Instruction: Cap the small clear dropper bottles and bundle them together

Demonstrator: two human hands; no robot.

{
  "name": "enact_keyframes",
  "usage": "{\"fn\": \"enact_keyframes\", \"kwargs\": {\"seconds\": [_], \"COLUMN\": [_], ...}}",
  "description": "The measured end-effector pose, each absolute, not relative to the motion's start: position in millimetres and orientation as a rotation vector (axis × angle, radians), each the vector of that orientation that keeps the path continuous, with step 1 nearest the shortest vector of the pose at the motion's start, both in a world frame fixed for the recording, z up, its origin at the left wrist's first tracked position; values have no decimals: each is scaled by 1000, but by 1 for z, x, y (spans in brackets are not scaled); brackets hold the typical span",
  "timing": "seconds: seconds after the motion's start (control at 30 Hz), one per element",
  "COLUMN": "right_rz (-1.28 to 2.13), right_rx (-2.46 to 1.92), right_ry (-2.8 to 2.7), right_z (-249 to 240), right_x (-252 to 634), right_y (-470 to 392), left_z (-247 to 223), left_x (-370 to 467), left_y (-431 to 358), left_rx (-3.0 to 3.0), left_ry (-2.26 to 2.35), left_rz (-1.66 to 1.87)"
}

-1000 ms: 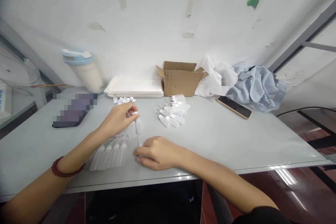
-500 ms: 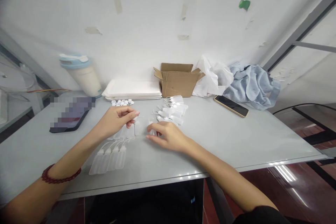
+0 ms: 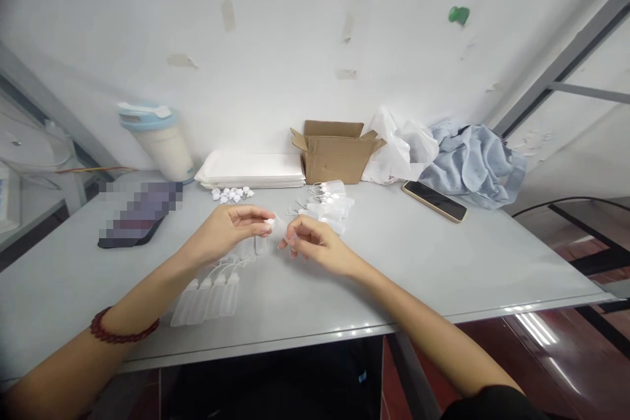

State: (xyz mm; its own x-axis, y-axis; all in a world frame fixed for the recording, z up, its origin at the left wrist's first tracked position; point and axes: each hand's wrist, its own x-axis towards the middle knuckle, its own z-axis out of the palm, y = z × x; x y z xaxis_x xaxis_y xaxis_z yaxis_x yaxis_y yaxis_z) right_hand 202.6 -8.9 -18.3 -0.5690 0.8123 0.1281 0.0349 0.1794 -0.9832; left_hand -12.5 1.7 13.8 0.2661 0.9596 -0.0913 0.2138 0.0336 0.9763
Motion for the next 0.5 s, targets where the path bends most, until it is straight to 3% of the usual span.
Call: {"fn": "enact_keyframes", "kwargs": {"seconds": [0.5], "right_rz": [1593], "right_rx": [-772], "right_ry": [-1733], "right_z": [-20], "right_x": [206], "right_y": [-4], "left_z": [16], "left_x": [-15], "left_y": [-1], "left_rx": [1675], "left_ry": [1100], "left_rz": [702]}}
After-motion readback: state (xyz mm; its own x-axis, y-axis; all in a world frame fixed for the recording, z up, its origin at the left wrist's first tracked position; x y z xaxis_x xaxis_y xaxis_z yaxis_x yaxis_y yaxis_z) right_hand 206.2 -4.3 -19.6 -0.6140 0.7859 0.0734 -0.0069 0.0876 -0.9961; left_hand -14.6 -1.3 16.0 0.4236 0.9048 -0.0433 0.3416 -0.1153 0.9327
